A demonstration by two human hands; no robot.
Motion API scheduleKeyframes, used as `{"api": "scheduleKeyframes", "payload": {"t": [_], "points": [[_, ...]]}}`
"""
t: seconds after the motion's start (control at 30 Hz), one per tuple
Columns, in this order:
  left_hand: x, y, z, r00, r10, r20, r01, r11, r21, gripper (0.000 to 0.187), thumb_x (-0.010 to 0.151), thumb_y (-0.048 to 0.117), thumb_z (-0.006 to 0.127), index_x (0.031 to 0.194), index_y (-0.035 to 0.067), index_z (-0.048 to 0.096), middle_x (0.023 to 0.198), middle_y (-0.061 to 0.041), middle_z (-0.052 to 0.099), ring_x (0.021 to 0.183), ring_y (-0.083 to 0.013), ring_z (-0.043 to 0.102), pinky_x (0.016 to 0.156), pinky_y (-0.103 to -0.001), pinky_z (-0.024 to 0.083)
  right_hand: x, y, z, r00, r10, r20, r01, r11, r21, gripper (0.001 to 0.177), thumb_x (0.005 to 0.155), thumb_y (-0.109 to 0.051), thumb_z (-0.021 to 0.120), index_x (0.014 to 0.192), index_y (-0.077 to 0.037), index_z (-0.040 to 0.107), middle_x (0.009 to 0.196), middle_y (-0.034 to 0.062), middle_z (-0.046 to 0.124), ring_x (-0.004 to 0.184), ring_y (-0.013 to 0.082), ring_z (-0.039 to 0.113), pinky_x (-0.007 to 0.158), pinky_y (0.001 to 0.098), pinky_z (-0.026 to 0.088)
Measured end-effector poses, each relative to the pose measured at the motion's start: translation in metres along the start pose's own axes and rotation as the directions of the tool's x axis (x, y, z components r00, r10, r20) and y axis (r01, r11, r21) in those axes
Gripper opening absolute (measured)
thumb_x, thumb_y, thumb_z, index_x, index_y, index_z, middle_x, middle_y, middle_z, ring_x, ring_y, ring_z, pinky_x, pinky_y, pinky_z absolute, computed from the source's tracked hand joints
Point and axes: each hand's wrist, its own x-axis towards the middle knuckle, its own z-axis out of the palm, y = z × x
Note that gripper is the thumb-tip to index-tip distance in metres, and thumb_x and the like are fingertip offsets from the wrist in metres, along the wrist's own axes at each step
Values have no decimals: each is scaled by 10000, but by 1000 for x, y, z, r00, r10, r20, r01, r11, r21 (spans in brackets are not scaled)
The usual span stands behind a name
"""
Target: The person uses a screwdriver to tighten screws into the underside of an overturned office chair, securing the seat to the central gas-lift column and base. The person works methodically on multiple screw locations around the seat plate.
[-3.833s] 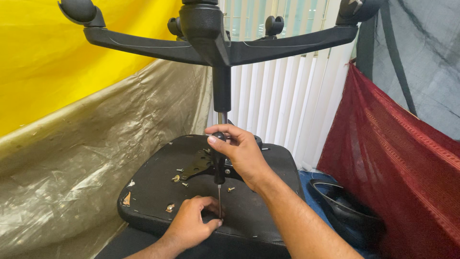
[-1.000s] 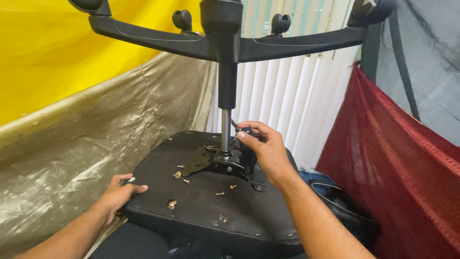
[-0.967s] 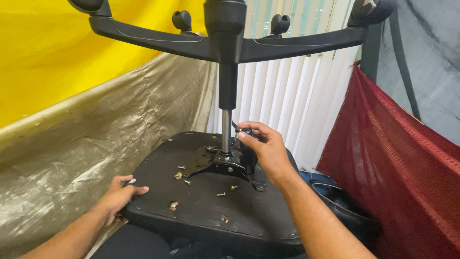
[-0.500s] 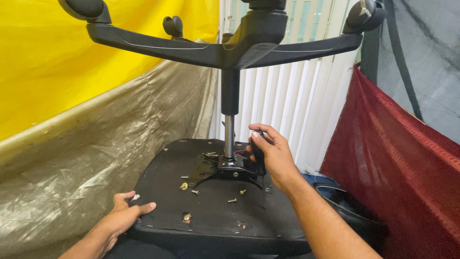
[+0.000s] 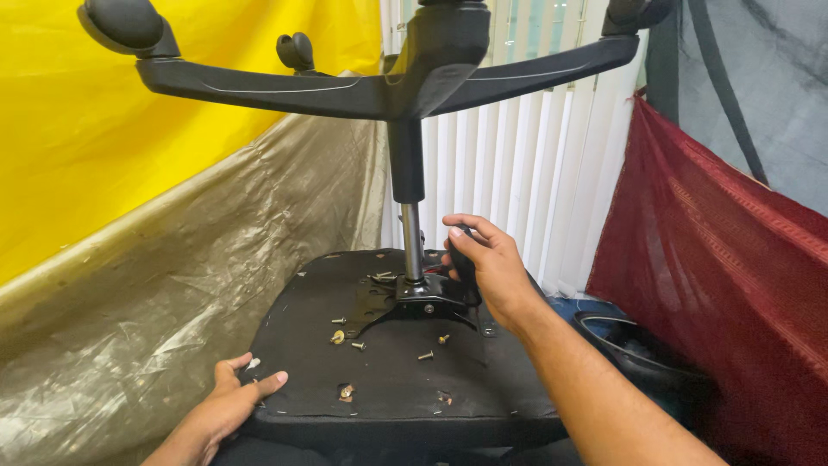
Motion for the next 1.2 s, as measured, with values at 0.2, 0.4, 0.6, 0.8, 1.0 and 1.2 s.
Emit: {"api": "scheduleKeyframes", "payload": {"t": [0.2,0.4,0.6,0.8,1.0,1.2], "points": [[-17,17,2,999,-32,-34,32,999,9,1020,778,330,836,1578,200,218,1458,-219,531,1263,-340,603,1029,-525,503,7,7,3,1000,6,-16,-5,997,80,276,970,-215,643,1212,-101,706,922,45,656,771,135,644,663,291,536],[-42,42,-7,989,-136,51,141,985,-100,1209,770,266,874,1671,331,71,1343,-285,638,1099,-385,678,887,-535,564,6,11,13,1000,19,-23,-16,994,106,281,969,-225,646,1219,-116,711,895,28,663,760,130,637,650,275,522],[-48,36,-10,997,-52,55,52,999,1,1142,741,308,851,1661,287,177,1318,-114,684,1098,-263,671,1014,-448,490,0,15,23,999,33,-26,-30,992,121,272,965,-254,652,1203,-134,706,879,25,650,734,120,605,578,275,476],[-53,29,-16,992,-22,123,33,995,-89,1045,764,287,864,1638,274,293,1303,-152,756,1064,-236,678,986,-359,503,-1,13,24,994,108,-22,-102,979,174,285,979,-290,624,1212,-134,679,865,38,641,714,114,572,528,259,441],[-46,18,-23,994,-72,76,68,996,52,1046,810,263,888,1668,256,289,1163,-214,765,1125,-430,595,983,-513,458,-2,13,15,989,130,-71,-110,967,228,309,983,-299,613,1235,-127,662,837,32,612,696,116,568,509,253,434],[-30,1,-28,999,-22,37,22,1000,-12,949,703,253,937,1526,82,498,1023,-182,835,844,-248,715,778,-386,530,-2,16,14,989,97,-116,-74,979,192,301,987,-288,610,1230,-122,671,817,47,617,672,120,575,503,261,439]]}}
